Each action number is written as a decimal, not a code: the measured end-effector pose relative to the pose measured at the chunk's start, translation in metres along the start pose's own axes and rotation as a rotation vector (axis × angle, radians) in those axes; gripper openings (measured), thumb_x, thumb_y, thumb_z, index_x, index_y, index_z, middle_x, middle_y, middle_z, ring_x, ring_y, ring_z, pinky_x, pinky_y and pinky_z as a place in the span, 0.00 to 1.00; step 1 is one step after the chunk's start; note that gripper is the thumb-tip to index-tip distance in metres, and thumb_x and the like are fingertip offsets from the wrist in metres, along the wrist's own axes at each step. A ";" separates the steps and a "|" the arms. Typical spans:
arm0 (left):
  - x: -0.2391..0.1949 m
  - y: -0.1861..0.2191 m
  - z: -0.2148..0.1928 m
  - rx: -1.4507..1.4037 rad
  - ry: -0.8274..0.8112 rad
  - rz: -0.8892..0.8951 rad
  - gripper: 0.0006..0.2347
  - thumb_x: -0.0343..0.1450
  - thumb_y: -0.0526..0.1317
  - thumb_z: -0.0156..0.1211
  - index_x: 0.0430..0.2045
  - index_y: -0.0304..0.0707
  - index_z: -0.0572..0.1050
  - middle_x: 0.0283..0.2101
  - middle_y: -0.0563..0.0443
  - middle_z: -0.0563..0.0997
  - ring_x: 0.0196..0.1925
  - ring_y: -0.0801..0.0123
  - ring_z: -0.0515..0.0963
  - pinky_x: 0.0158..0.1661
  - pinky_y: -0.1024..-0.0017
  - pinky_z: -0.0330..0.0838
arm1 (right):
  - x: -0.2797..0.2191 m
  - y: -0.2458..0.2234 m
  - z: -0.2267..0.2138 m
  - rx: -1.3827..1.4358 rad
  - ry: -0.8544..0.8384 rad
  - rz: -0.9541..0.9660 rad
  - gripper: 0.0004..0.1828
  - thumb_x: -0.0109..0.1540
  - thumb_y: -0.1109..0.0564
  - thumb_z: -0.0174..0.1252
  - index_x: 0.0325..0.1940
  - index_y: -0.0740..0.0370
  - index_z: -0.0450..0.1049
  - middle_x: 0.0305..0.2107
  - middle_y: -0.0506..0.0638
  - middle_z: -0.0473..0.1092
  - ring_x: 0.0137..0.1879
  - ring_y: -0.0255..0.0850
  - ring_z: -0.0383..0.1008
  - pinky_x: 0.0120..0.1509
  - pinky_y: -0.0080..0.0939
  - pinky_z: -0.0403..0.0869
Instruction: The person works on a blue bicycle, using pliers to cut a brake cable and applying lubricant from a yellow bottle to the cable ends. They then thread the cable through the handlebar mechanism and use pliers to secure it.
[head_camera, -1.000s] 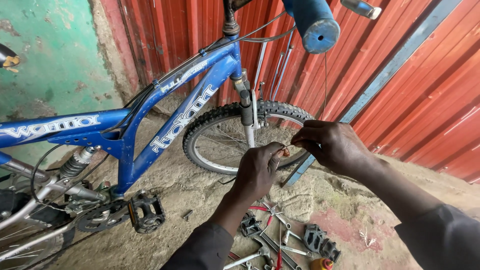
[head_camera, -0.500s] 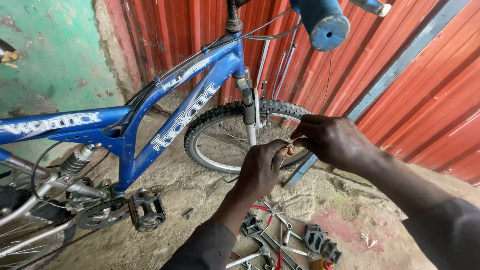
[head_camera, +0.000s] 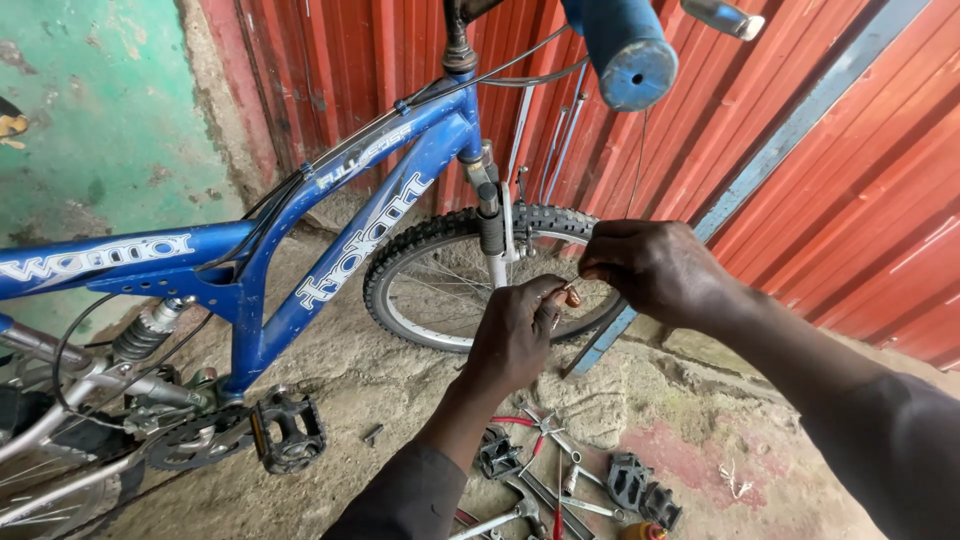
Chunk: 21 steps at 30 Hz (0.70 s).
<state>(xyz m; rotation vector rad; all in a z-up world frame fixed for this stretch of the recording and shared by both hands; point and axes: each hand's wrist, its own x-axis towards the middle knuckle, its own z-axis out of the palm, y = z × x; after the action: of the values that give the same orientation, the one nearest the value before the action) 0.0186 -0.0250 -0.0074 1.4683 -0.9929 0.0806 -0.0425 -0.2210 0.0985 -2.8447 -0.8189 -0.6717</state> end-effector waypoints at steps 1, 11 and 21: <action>0.003 0.003 0.001 -0.007 0.013 -0.005 0.11 0.78 0.33 0.46 0.31 0.38 0.78 0.17 0.43 0.75 0.17 0.63 0.71 0.26 0.69 0.68 | -0.002 0.005 0.007 0.034 0.014 0.003 0.07 0.64 0.52 0.59 0.38 0.57 0.77 0.28 0.50 0.72 0.37 0.59 0.77 0.34 0.55 0.75; 0.009 0.010 0.004 0.017 0.012 -0.024 0.10 0.78 0.34 0.46 0.30 0.39 0.77 0.16 0.42 0.74 0.18 0.60 0.73 0.27 0.68 0.69 | 0.001 0.004 0.008 0.052 -0.027 0.032 0.06 0.64 0.54 0.59 0.41 0.56 0.79 0.31 0.51 0.73 0.39 0.60 0.77 0.37 0.55 0.76; 0.018 0.015 -0.003 -0.024 0.013 -0.039 0.11 0.78 0.33 0.46 0.31 0.39 0.78 0.16 0.47 0.72 0.18 0.65 0.69 0.28 0.70 0.67 | 0.014 0.010 -0.011 -0.038 -0.057 0.003 0.05 0.64 0.54 0.58 0.40 0.54 0.77 0.27 0.50 0.72 0.37 0.58 0.77 0.35 0.57 0.75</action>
<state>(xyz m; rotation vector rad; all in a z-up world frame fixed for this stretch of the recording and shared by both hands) 0.0226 -0.0296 0.0155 1.4627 -0.9506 0.0495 -0.0308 -0.2250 0.1147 -2.9111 -0.8192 -0.6146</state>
